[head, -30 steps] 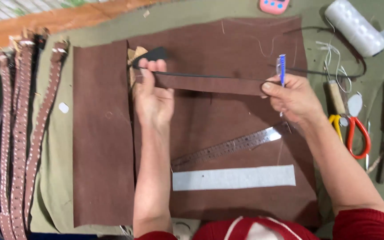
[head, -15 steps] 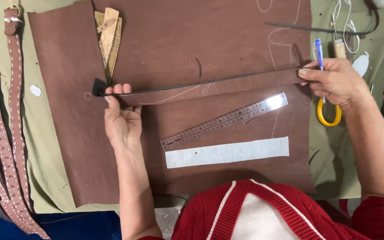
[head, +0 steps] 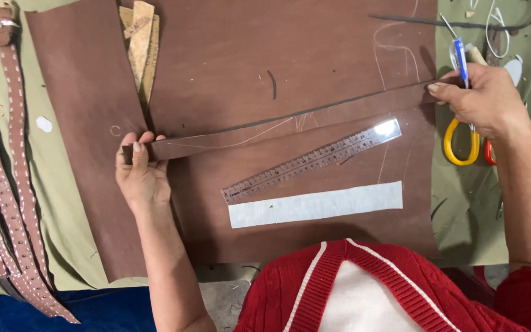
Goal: Measuring a leather strap against a template and marking it with a pen and an awl for further processing.
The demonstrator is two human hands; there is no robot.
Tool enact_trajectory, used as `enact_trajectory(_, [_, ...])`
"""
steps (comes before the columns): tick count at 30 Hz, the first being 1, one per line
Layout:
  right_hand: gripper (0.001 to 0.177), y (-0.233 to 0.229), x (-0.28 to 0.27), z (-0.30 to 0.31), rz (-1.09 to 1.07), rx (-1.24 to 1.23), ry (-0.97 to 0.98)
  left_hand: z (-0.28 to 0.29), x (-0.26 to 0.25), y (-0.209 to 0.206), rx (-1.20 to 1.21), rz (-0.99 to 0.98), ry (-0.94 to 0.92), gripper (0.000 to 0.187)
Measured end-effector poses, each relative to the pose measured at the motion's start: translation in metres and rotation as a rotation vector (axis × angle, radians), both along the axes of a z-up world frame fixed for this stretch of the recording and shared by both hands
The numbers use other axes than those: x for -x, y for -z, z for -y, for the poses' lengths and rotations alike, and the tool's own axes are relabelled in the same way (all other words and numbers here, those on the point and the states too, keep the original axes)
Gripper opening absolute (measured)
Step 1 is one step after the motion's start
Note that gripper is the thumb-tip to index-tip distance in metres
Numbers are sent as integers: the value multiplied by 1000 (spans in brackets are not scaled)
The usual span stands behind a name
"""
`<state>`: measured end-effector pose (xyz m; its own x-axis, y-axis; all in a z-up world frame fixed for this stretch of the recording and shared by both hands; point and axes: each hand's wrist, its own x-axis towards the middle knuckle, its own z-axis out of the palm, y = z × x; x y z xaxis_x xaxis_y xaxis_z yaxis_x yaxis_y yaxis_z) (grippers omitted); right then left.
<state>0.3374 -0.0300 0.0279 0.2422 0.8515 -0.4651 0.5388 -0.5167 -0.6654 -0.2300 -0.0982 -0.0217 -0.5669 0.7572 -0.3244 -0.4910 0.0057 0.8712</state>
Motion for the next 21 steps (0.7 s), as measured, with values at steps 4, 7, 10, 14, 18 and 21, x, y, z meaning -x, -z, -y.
enact_trajectory(4, [10, -5, 4, -1, -20, 19, -7, -4, -11, -27, 138, -247, -11, 27])
enact_trajectory(7, [15, -2, 1, 4, 88, -3, -50, -3, -16, -42, 238, -598, 41, 30])
enact_trajectory(10, [16, 13, -10, 6, 145, -85, -146, 0, -10, -37, 257, -622, 73, 29])
enact_trajectory(14, [22, 0, -1, 11, 343, -170, -289, 5, -4, -27, 150, -1420, 67, 30])
enact_trajectory(18, [57, 7, -11, 30, 729, -473, -438, -6, -47, -49, -138, -1733, 193, 28])
enact_trajectory(21, [46, -11, 7, 35, 586, -679, -574, -26, -98, -53, -471, -1683, 542, 35])
